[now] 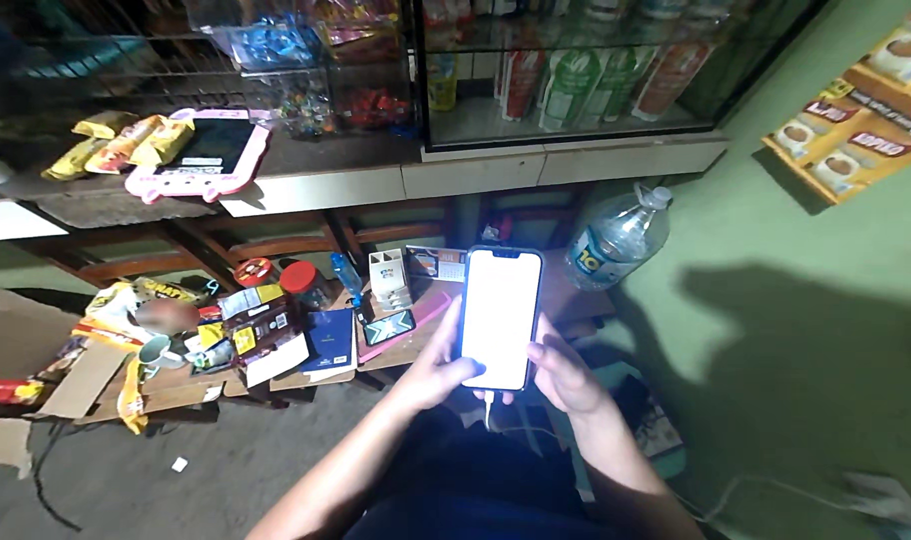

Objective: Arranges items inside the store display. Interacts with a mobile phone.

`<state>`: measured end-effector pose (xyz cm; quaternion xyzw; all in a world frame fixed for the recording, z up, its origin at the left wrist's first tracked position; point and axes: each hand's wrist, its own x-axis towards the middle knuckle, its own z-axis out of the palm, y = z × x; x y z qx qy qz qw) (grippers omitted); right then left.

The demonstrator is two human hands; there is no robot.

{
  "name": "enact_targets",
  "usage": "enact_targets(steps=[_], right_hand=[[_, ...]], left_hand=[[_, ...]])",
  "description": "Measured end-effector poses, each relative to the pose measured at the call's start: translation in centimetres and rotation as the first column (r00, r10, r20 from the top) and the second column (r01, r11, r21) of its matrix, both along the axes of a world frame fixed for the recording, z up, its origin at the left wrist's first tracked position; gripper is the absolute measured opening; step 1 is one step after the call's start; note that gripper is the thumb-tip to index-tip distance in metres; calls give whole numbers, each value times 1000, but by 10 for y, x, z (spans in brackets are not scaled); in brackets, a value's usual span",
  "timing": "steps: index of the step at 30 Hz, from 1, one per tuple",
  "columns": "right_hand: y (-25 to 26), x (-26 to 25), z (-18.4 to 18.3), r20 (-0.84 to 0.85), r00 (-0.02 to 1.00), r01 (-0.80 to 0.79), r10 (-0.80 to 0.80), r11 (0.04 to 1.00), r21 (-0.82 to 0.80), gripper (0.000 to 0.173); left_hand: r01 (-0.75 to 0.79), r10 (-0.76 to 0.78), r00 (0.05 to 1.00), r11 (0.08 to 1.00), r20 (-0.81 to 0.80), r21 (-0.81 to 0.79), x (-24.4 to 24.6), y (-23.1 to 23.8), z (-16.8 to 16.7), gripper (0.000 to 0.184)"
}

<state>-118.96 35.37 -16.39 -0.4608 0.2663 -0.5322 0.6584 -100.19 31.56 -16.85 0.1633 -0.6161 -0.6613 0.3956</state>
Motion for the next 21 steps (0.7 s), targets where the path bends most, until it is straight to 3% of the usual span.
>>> enact_targets(steps=[12,21], right_hand=[[1,1,8,-78,994,76,-73,996,38,46],[-1,2,9,-112,976,195,-185,978,81,34]], left_hand=[[18,-18,1000,1000,-3,-20,-1,-6,2,67],[40,-40,999,999,-17,-34,-5,-10,2,63]])
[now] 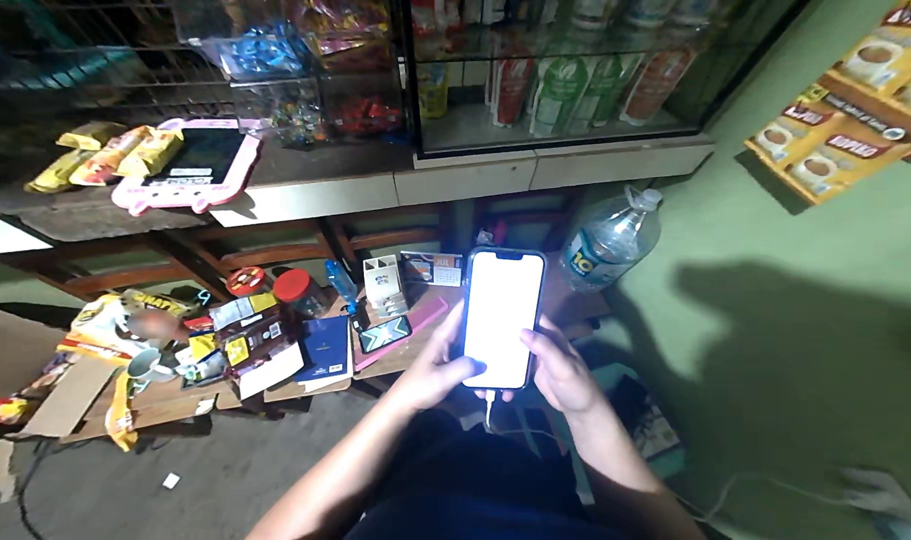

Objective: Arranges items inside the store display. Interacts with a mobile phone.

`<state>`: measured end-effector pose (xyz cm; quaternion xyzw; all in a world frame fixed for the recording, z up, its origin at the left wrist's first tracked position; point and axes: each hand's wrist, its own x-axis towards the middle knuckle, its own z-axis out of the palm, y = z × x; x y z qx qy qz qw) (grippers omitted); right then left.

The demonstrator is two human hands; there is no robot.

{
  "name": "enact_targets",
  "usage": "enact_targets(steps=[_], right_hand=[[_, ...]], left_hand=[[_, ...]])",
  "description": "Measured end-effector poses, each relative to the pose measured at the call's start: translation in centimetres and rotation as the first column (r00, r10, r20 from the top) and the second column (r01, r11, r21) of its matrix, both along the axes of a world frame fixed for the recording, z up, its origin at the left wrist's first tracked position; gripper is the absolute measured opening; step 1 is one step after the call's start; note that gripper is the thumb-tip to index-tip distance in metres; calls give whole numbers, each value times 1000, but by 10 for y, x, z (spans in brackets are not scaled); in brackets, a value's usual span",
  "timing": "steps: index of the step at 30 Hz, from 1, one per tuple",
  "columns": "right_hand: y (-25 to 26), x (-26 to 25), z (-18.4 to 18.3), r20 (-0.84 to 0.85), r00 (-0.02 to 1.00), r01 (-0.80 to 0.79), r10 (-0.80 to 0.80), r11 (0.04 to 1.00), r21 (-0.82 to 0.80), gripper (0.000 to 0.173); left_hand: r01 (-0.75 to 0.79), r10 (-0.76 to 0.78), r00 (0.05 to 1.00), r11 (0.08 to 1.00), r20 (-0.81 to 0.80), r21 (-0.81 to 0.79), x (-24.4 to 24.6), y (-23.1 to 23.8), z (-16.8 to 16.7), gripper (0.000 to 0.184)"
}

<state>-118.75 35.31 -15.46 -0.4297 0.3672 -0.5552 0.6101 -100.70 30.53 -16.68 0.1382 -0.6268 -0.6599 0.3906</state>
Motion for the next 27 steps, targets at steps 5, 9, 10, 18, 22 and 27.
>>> enact_targets(steps=[5,9,10,18,22,27], right_hand=[[-3,0,0,-11,1000,0,0,1000,31,33],[-5,0,-1,-10,1000,-7,8,999,49,35],[-5,1,-1,-8,1000,-10,10,998,55,35],[-3,1,-4,-36,999,14,-11,996,89,38],[-3,2,-6,-56,998,33,-28,994,101,41],[-7,4,-12,-47,999,-9,13,997,73,40]], left_hand=[[-11,10,1000,1000,27,13,0,0,1,66],[-18,18,999,1000,38,15,1,-1,-1,66],[-22,21,999,1000,39,16,2,-1,-1,66],[-63,59,995,997,84,48,0,7,5,74],[-93,81,988,992,130,83,0,13,11,79],[-94,80,991,986,106,138,4,18,10,78]])
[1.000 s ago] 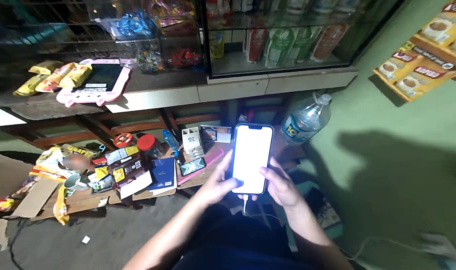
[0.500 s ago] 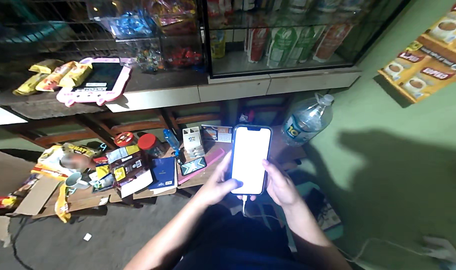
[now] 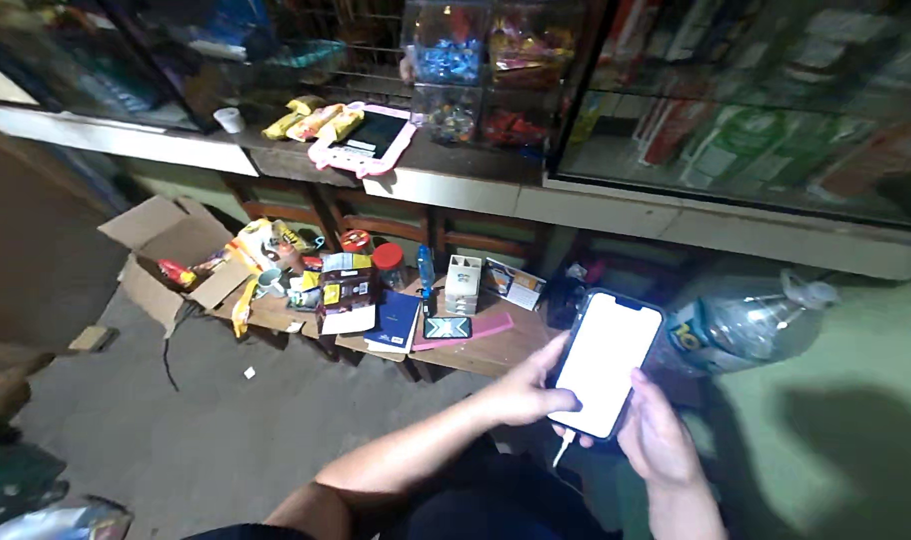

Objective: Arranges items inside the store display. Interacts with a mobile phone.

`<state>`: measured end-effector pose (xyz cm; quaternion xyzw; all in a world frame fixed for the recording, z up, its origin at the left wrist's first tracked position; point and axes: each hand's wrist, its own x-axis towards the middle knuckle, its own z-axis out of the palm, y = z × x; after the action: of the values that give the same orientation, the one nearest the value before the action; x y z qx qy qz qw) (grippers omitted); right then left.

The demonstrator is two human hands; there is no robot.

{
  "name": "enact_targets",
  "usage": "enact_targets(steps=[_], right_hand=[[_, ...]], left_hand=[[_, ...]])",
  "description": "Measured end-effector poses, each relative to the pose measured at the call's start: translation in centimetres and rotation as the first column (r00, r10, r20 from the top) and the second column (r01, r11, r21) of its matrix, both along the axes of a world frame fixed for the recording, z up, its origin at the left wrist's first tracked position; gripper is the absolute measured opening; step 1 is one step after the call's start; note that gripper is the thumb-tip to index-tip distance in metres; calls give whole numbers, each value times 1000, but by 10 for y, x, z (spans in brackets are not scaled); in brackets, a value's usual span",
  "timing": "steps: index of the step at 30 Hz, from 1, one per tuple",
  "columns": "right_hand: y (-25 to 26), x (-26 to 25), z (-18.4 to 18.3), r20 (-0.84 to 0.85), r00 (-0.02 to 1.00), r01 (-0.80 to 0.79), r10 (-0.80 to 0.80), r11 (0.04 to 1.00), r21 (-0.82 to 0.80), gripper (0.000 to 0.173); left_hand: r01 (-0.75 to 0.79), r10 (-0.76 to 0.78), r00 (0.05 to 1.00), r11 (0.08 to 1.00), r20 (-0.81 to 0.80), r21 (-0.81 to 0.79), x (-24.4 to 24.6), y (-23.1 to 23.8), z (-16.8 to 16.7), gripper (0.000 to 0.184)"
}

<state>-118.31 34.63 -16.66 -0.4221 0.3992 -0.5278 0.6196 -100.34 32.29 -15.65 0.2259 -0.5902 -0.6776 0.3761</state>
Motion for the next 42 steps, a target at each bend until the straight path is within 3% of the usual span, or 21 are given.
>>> enact_targets(steps=[9,16,22,25,30,42], right_hand=[[-3,0,1,-7,998,-69,69,997,39,45],[0,-3,2,-5,999,-33,33,998,50,38],[-2,-7,8,-35,999,-39,42,995,87,34],[-2,-5,10,-34,999,-19,23,995,94,32],[-3,-6,-3,-14,1000,-9,10,997,72,37],[-6,-8,-2,-24,1000,-9,11,997,79,41]], left_hand=[[-40,41,999,999,-26,28,0,2,-6,79],[-16,17,1000,998,-17,62,-6,3,-1,78],[-27,25,999,997,21,67,-8,3,3,79],[-50,42,992,997,120,67,-9,2,7,84],[-20,20,1000,998,2,62,-9,1,-3,76],[-30,28,999,994,25,105,-10,0,-1,77]])
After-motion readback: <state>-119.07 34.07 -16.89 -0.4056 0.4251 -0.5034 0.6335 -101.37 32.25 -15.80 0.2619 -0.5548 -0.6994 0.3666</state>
